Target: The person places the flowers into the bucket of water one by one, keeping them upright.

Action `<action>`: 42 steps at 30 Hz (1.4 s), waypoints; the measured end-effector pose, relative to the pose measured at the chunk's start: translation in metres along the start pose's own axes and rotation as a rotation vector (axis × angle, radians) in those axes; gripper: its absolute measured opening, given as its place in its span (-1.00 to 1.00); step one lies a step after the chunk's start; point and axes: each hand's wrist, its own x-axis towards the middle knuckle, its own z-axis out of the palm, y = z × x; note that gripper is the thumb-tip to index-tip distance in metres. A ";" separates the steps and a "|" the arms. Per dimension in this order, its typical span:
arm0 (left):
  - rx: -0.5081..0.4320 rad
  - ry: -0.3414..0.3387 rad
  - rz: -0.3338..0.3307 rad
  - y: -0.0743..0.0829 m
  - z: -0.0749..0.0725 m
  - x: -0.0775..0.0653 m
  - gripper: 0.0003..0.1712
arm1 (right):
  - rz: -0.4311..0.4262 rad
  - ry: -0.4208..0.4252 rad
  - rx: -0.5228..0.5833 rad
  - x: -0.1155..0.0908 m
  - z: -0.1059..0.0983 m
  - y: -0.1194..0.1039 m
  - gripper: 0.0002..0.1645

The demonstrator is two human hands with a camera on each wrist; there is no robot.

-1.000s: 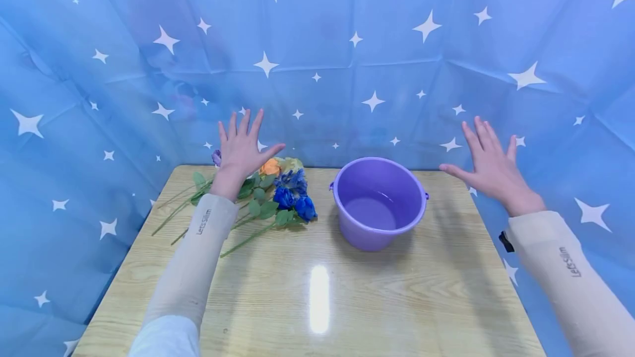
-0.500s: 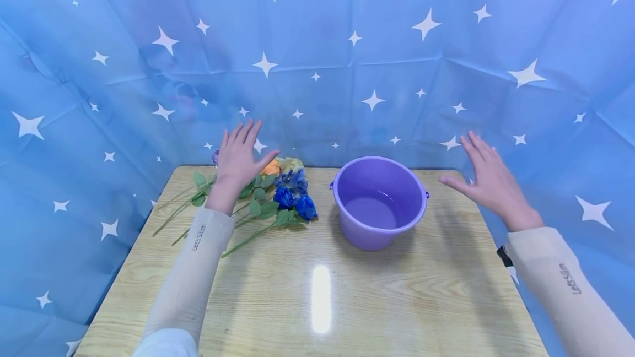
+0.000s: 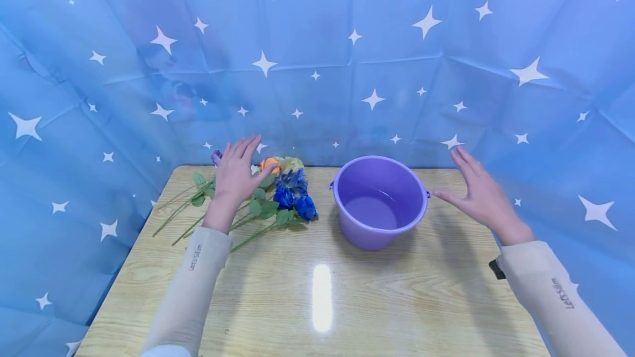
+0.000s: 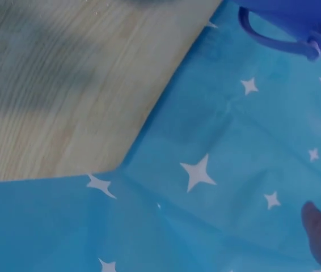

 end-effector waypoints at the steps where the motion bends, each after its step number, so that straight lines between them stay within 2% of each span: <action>1: 0.003 -0.001 0.001 0.000 0.002 -0.002 -0.05 | 0.001 -0.004 0.005 -0.001 0.002 0.000 0.24; 6: 0.006 -0.006 -0.002 -0.002 0.010 -0.015 -0.08 | 0.011 -0.015 0.030 -0.006 0.011 -0.003 0.22; 16: -0.051 -0.054 -0.057 -0.006 0.031 -0.038 -0.09 | 0.015 -0.048 0.064 -0.014 0.026 -0.007 0.19; 22: -0.062 -0.074 -0.086 -0.008 0.043 -0.049 -0.12 | 0.006 -0.056 0.112 -0.018 0.036 -0.008 0.19; 30: -0.097 -0.057 -0.105 -0.015 0.059 -0.060 -0.15 | -0.027 -0.052 0.150 -0.023 0.049 -0.012 0.17; 42: -0.147 -0.112 -0.156 -0.026 0.079 -0.080 -0.18 | -0.055 -0.041 0.226 -0.025 0.058 -0.017 0.07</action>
